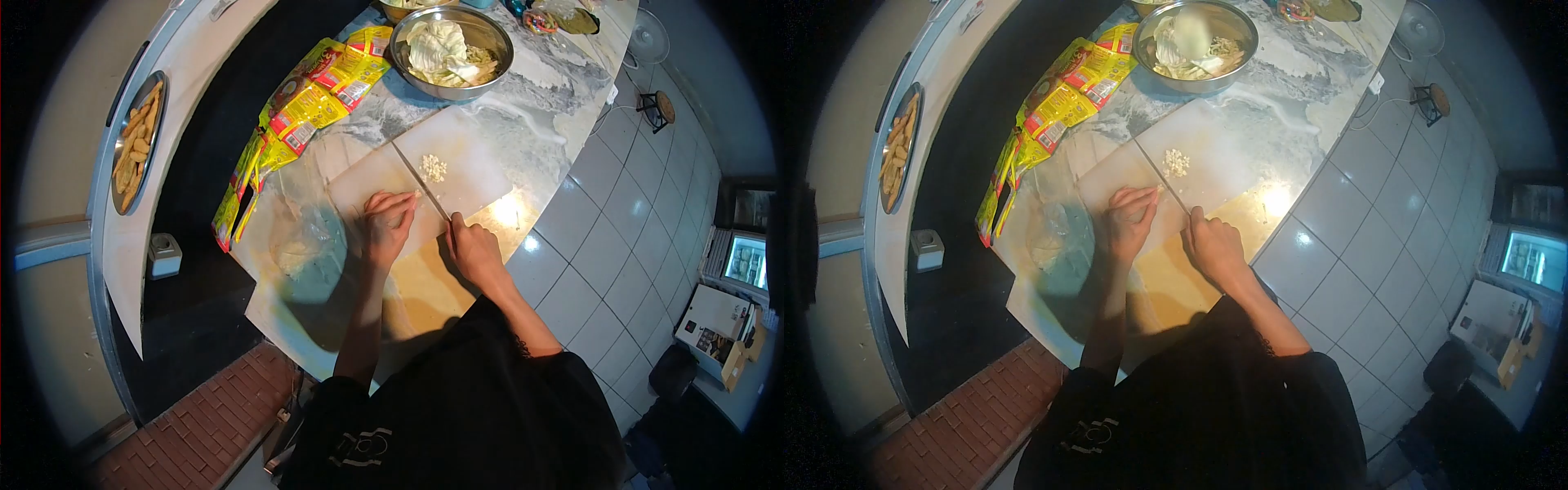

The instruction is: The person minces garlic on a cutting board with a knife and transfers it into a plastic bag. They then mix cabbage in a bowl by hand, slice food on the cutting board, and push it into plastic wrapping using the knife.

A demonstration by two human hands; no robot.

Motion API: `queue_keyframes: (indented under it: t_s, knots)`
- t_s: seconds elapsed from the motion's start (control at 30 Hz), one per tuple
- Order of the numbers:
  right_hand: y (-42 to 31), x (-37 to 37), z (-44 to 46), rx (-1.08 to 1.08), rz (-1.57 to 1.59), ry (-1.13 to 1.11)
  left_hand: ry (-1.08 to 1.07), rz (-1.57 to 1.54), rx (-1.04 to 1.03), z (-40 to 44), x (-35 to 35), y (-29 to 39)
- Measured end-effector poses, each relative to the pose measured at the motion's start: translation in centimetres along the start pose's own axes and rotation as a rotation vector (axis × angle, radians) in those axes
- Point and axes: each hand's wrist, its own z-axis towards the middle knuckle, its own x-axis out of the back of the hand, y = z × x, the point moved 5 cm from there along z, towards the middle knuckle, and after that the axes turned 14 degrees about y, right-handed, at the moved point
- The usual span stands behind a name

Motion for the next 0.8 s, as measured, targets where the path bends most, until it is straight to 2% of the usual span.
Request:
queue_keyframes:
  t_s: [0.23,0.37,0.8]
  knots:
    - [-0.5,-0.4,-0.2,0.039,-0.018,0.010,-0.036,0.010,-0.010,-0.4,-0.3,-0.7]
    - [-0.9,-0.5,-0.1,0.094,-0.022,0.016,0.005,0.004,-0.043,-0.6,-0.3,-0.8]
    - [-1.5,-1.7,-0.1,0.085,-0.149,-0.029,0.171,-0.127,-0.125,-0.9,-0.3,-1.0]
